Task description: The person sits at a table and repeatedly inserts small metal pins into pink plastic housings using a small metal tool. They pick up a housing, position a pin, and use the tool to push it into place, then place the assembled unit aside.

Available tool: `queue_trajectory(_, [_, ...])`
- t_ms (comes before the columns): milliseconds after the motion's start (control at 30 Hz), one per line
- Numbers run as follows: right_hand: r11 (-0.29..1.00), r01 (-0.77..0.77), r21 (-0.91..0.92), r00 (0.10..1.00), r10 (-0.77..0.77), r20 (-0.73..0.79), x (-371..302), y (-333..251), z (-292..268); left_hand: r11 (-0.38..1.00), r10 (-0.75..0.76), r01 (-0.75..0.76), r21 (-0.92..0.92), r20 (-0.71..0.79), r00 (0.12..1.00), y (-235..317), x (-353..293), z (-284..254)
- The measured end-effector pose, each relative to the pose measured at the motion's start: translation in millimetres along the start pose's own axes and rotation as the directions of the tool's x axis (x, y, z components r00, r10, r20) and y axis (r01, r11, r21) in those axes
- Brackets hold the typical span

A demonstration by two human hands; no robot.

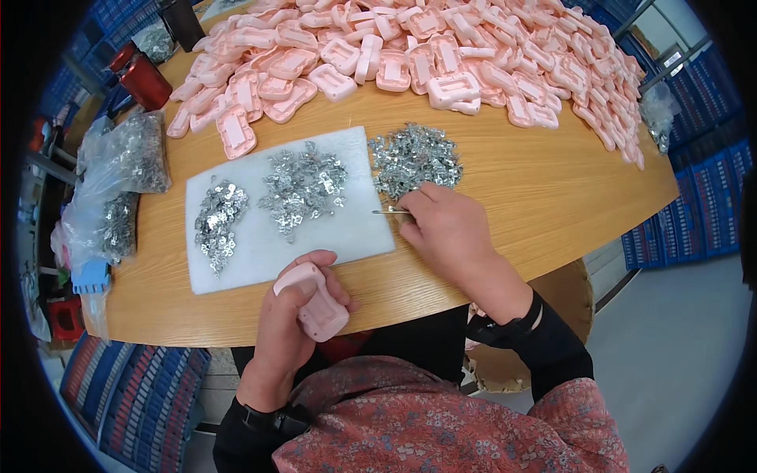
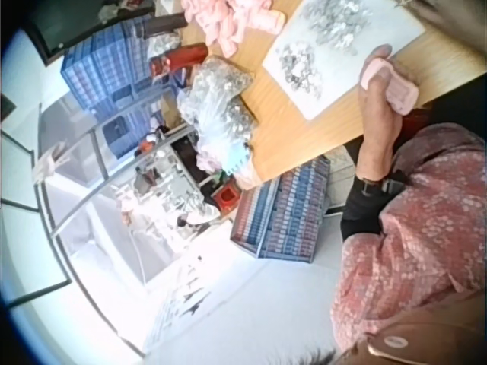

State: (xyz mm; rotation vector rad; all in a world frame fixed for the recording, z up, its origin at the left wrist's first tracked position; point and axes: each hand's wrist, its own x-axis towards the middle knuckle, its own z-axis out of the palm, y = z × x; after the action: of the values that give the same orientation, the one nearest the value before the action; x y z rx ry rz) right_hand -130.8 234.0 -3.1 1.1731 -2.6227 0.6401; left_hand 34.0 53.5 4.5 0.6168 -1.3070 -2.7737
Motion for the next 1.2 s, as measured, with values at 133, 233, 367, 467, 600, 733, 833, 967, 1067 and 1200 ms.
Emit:
queue_trajectory(133, [0.983, -0.08, 0.168, 0.997, 0.079, 0.013, -17, 6, -8, 0.989, -0.099, 0.102, 0.103, -0.033, 0.995, 3, 6, 7])
queue_trajectory(233, [0.939, -0.093, 0.33, 0.996, 0.09, 0.023, -29, 4, -17, 0.981, -0.161, 0.16, 0.109, 0.0, 0.987, 3, 14, 20])
queue_trajectory(367, [0.892, 0.013, 0.453, 1.0, -0.015, 0.001, -37, -10, -30, 0.971, -0.208, 0.198, 0.135, 0.06, 0.976, 2, 25, 28])
queue_trajectory(467, [0.88, 0.071, 0.47, 0.995, -0.096, 0.03, -40, -21, -43, 0.96, -0.262, 0.244, 0.14, 0.125, 0.957, 3, 24, 27])
queue_trajectory(600, [0.865, 0.171, 0.472, 0.984, -0.176, -0.035, -47, -30, -41, 0.946, -0.279, 0.245, 0.211, 0.152, 0.948, -4, 15, 22])
queue_trajectory(733, [0.813, 0.017, 0.582, 0.999, -0.029, 0.012, -56, -44, -38, 0.973, -0.17, 0.147, 0.18, 0.117, 0.978, -11, 4, 19])
queue_trajectory(833, [0.722, -0.199, 0.662, 0.979, 0.12, 0.163, -67, -53, -38, 0.988, -0.092, 0.083, 0.13, 0.07, 0.993, -11, -6, 21])
queue_trajectory(967, [0.49, -0.365, 0.792, 0.931, 0.201, 0.304, -73, -67, -40, 0.985, -0.034, 0.024, 0.169, 0.052, 0.998, -13, -20, 23])
queue_trajectory(1067, [0.386, -0.397, 0.832, 0.917, 0.188, 0.351, -78, -68, -31, 0.967, 0.012, -0.027, 0.253, 0.061, 0.998, -15, -28, 21])
queue_trajectory(1200, [0.26, -0.353, 0.899, 0.928, 0.224, 0.3, -84, -69, -26, 0.992, -0.108, 0.095, 0.084, 0.16, 0.981, -7, -33, 13])
